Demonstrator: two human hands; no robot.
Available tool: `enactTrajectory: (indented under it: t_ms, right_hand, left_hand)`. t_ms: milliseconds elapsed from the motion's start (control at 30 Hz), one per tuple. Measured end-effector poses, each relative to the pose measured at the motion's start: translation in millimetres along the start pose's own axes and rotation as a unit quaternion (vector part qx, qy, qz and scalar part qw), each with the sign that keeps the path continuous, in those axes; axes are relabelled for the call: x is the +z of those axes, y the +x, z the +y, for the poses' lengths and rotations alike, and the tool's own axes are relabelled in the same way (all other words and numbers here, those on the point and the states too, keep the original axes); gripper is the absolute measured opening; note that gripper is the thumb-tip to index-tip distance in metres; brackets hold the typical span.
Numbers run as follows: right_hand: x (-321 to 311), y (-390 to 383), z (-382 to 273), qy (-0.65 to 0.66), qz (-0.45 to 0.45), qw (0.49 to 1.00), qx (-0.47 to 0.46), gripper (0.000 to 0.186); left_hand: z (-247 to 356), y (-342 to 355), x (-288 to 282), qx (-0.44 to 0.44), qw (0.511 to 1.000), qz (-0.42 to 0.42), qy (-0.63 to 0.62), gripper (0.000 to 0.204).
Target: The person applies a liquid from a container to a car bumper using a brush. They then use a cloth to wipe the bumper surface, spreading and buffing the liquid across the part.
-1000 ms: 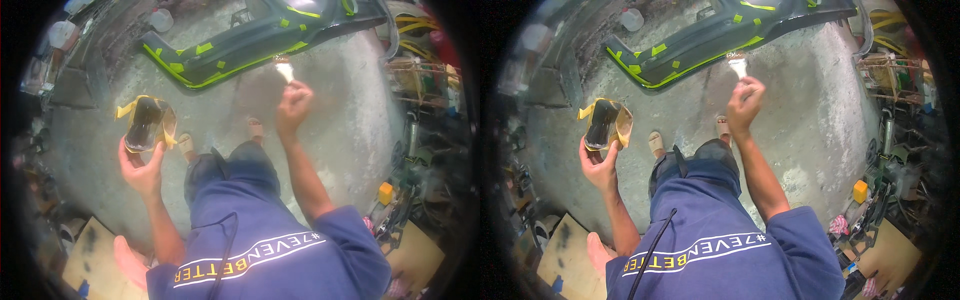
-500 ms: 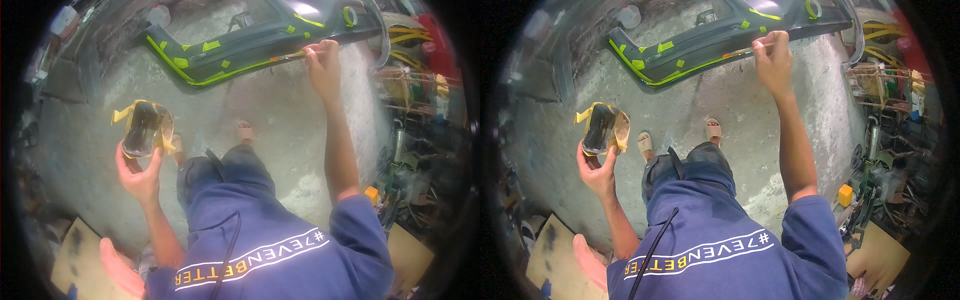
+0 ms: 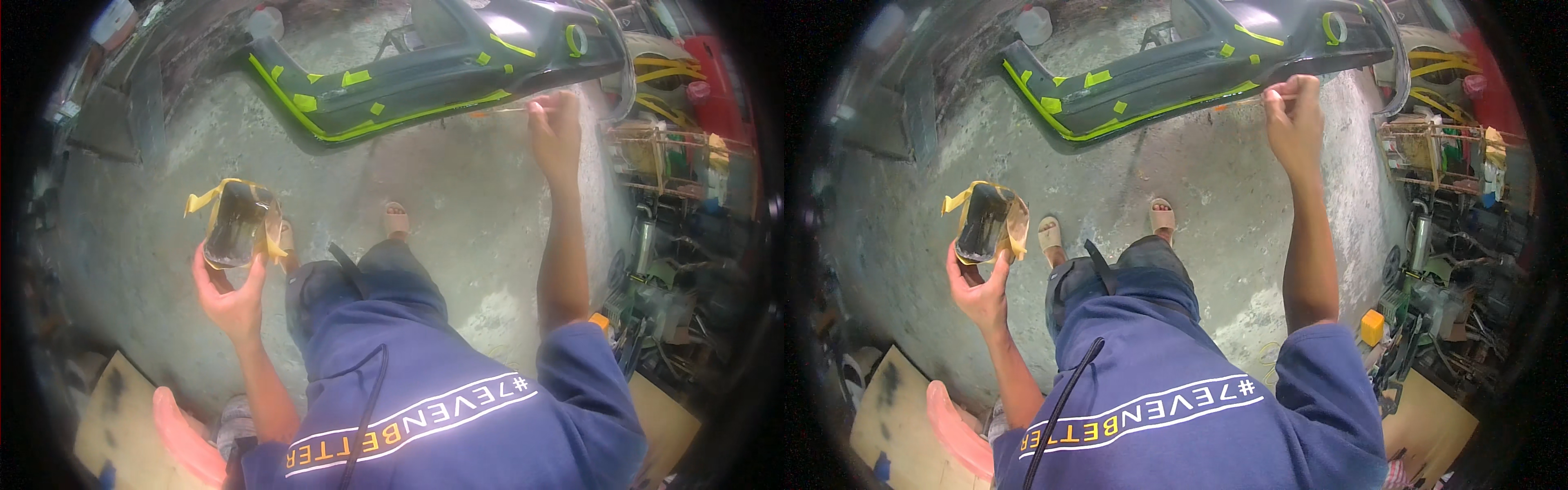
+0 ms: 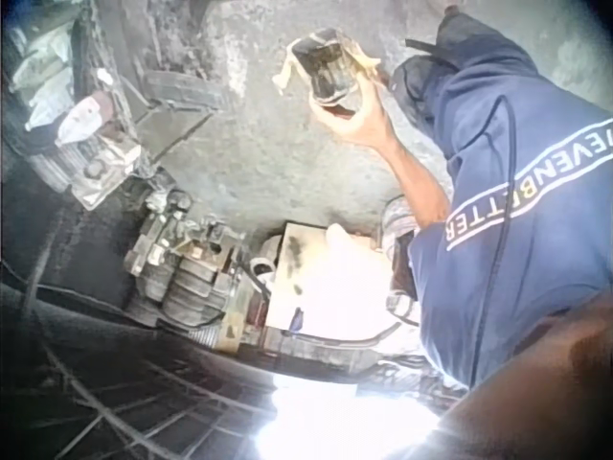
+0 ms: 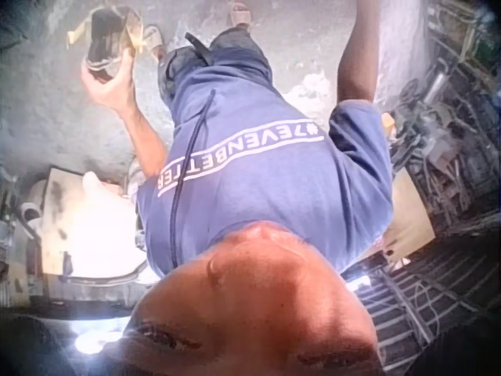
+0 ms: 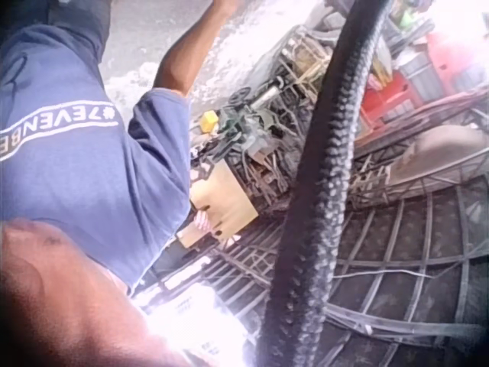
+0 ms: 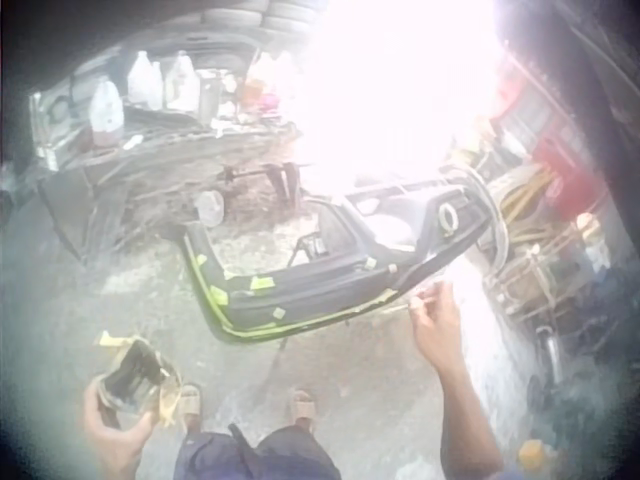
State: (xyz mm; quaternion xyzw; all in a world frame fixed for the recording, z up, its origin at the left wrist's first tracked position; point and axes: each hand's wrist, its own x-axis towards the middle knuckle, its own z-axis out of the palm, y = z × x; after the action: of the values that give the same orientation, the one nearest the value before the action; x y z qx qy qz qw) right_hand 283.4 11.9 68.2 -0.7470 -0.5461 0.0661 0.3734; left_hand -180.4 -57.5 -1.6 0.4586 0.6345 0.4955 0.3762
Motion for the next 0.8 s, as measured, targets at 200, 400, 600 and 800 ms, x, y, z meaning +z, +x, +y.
enactTrajectory:
  t_ms: [200,400,600,800]
  right_hand:
    - [0,-32,13,0.012,0.136,0.989,0.051,0.016]
    - [54,-66,17,0.114,0.282,0.949,0.082,0.018]
    - [123,-106,-2,-0.003,0.243,0.969,-0.032,0.012]
    - [160,-153,-42,0.096,0.144,0.980,-0.101,0.014]
  left_hand:
    - [10,-2,6,-0.003,1.000,-0.019,-0.001,0.077]
    - [18,2,9,0.009,1.000,-0.026,0.004,0.078]
    - [26,0,14,0.015,0.999,-0.034,0.016,0.080]
    - [26,-3,15,0.015,0.999,-0.025,0.013,0.081]
